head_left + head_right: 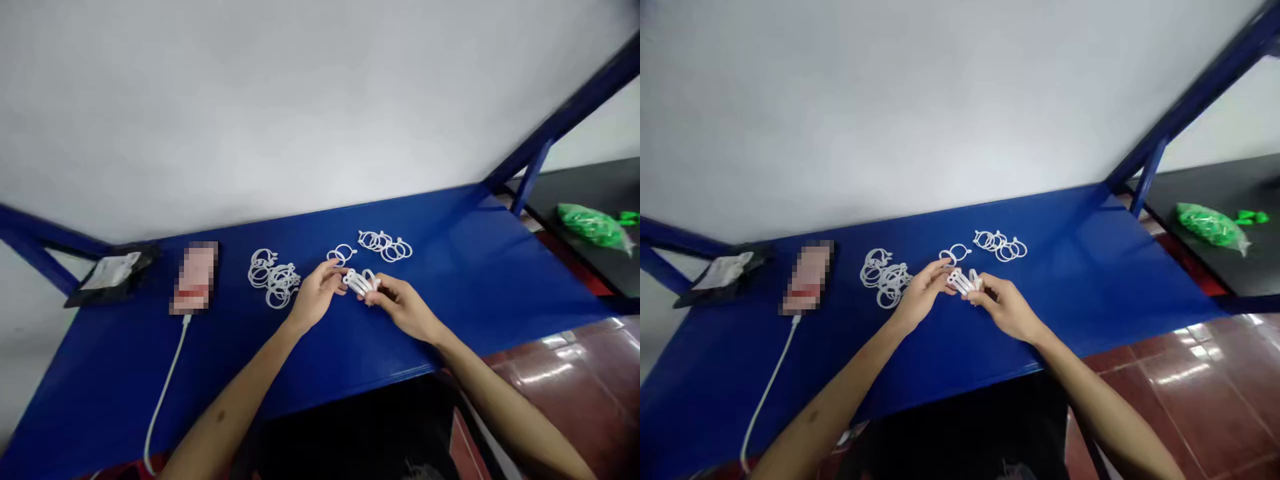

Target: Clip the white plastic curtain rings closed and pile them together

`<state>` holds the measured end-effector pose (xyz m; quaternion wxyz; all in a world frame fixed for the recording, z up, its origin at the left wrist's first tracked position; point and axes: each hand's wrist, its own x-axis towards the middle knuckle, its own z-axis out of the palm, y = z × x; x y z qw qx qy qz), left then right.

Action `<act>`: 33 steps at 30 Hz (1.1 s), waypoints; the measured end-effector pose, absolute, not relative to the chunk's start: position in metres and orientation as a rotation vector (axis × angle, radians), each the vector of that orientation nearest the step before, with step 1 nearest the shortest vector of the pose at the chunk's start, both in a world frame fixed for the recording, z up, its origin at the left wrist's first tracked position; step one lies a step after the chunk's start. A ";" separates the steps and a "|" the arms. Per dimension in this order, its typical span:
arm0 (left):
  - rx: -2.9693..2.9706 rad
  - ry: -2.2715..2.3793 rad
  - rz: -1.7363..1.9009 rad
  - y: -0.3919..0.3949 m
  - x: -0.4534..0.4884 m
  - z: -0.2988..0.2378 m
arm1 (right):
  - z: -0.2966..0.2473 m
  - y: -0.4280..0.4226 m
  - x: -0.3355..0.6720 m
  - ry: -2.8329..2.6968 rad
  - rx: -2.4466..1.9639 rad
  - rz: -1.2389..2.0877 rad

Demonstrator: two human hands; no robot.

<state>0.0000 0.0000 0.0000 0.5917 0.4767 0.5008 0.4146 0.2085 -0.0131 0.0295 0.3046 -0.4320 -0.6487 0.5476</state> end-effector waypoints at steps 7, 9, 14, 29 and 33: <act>1.069 0.763 0.992 -0.019 -0.004 0.013 | 0.026 -0.011 0.204 -1.488 -0.833 1.640; 1.030 0.642 0.955 -0.024 -0.005 0.015 | 0.021 -0.011 0.202 -1.432 -0.692 1.782; 1.158 1.043 0.993 -0.042 -0.005 0.017 | 0.016 -0.014 0.195 -1.425 -0.730 1.842; 2.246 1.447 1.507 -0.056 -0.021 0.003 | 0.017 -0.023 0.174 -1.377 -0.914 2.014; 2.570 1.251 1.528 -0.057 -0.026 -0.001 | 0.025 -0.020 0.173 -1.463 -0.861 2.067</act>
